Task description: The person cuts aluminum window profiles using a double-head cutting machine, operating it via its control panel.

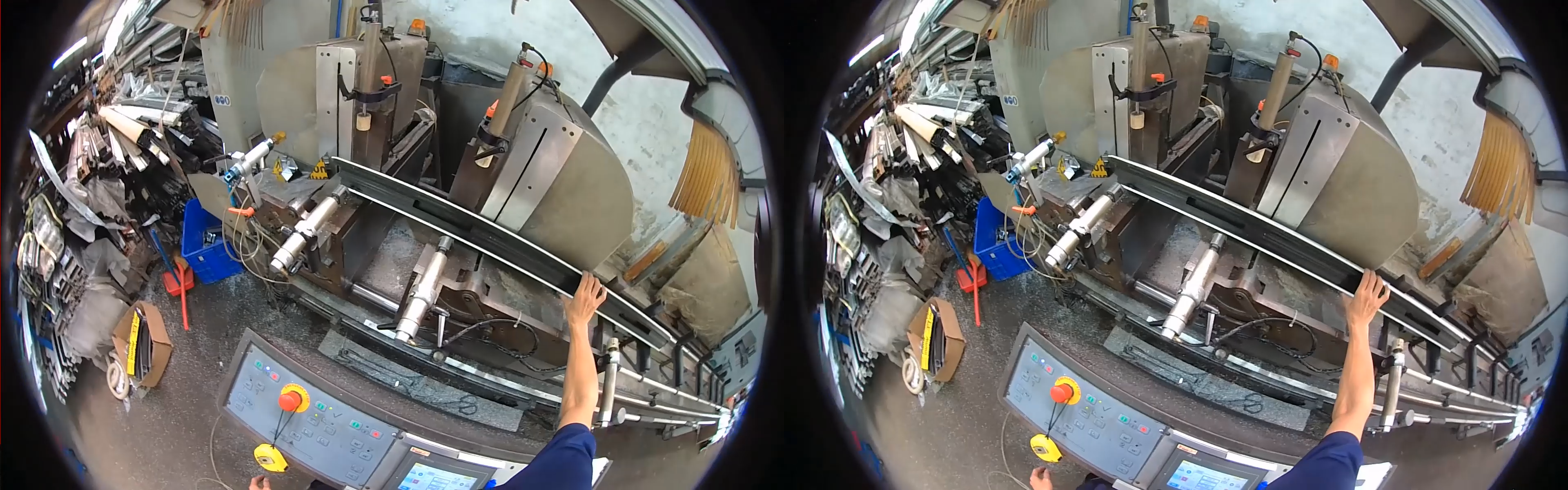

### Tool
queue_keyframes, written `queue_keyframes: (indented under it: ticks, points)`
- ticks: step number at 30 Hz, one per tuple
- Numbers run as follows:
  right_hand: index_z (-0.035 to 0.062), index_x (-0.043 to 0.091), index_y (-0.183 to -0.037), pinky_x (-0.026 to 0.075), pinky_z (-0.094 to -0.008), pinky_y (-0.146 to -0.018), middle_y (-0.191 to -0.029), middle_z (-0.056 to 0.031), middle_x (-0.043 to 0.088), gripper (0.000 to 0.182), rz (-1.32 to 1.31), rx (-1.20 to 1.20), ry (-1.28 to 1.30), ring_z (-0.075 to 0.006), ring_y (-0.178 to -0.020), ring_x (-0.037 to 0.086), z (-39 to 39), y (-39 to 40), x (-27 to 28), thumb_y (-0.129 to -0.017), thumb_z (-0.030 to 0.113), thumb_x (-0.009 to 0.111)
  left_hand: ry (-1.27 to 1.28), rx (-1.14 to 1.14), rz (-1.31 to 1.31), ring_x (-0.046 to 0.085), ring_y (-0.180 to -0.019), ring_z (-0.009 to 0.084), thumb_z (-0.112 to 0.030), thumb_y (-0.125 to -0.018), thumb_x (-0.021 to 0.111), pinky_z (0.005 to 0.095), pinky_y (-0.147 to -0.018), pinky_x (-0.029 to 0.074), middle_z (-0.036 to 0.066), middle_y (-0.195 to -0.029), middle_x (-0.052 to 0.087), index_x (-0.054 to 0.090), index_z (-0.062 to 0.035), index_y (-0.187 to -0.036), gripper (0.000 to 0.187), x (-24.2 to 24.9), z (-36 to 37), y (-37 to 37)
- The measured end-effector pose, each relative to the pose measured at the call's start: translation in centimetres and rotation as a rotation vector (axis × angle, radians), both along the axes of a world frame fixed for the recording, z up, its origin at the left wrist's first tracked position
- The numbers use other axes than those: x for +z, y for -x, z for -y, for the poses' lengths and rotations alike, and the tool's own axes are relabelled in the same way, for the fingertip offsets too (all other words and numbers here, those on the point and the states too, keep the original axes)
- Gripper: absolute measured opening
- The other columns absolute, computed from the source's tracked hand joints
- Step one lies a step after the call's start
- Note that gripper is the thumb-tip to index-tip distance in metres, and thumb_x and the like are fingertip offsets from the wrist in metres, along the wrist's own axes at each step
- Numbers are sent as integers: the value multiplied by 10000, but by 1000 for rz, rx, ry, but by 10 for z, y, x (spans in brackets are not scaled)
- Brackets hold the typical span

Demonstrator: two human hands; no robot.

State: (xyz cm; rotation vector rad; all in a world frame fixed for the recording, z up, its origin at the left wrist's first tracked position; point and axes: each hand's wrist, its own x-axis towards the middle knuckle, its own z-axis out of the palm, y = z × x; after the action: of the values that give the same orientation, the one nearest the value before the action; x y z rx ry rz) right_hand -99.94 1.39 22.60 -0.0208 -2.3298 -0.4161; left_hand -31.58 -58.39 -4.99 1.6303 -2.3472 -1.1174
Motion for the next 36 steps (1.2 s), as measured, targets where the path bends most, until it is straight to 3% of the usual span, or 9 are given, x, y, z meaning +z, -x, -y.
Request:
queue_keyframes:
  ticks: [12,18,21,23,24,25,28,30,36]
  points:
    - [51,508,-1233,319,-459,-1063,-1193,-64,521,886,-86,109,-72,-255,-1166,474,45,5,-25,-497,343,906,8,47,-53,653,-1023,320,-245,-897,678,376,-917,495,167,-1068,703,675,-20,-1130,324,-24,-18,-3]
    - [33,404,-1355,142,-585,-1134,-1377,-145,418,904,167,73,129,-314,-1326,356,71,-22,-3,-678,474,808,-79,95,7,629,-1076,303,-250,-900,661,385,-954,475,175,-1129,686,672,-41,-1158,333,-9,-26,-6]
    - [60,290,-1484,73,-582,-1150,-1530,-169,280,985,78,146,192,-332,-1445,213,95,-74,1,-718,431,786,-117,167,6,629,-1066,316,-264,-893,673,384,-952,475,182,-1132,683,680,-51,-1154,336,-23,-32,-11]
    - [60,318,-1465,122,-567,-1144,-1505,-158,334,889,42,243,332,-306,-1427,266,121,-128,-4,-750,329,773,-145,171,13,631,-1060,310,-263,-890,681,384,-945,478,189,-1118,683,658,-47,-1183,365,-24,-46,-11]
    - [54,359,-1438,161,-565,-1133,-1451,-148,411,805,51,317,377,-306,-1383,340,128,-157,-15,-770,266,755,-168,178,23,633,-1054,304,-263,-888,688,383,-939,482,196,-1105,684,637,-43,-1213,396,-24,-50,-13]
    - [45,403,-1399,201,-558,-1122,-1385,-138,482,705,84,418,402,-324,-1312,423,130,-184,-33,-789,181,730,-160,236,-164,689,-886,282,-85,-818,695,382,-802,535,156,-936,722,682,28,-1045,254,-108,-36,-40]
    - [30,560,-1227,385,-456,-1018,-1183,-144,615,467,236,642,606,-320,-1122,561,161,-278,-38,-781,-14,690,-284,182,-71,677,-848,249,-106,-844,684,376,-767,539,131,-962,715,676,17,-1074,260,-113,-48,-46]
    - [60,641,-1109,507,-386,-813,-1022,-124,665,368,227,594,769,-291,-910,640,174,-327,-52,-760,-27,724,-367,161,-31,676,-849,249,-110,-850,681,375,-768,539,133,-970,714,674,17,-1079,262,-112,-50,-41]
    - [33,664,-810,481,-282,-520,-619,-60,610,171,234,437,1082,-162,-566,619,209,-428,-33,-766,91,818,-551,52,53,676,-852,248,-122,-865,672,373,-769,539,138,-995,712,668,18,-1094,268,-124,-15,-26]
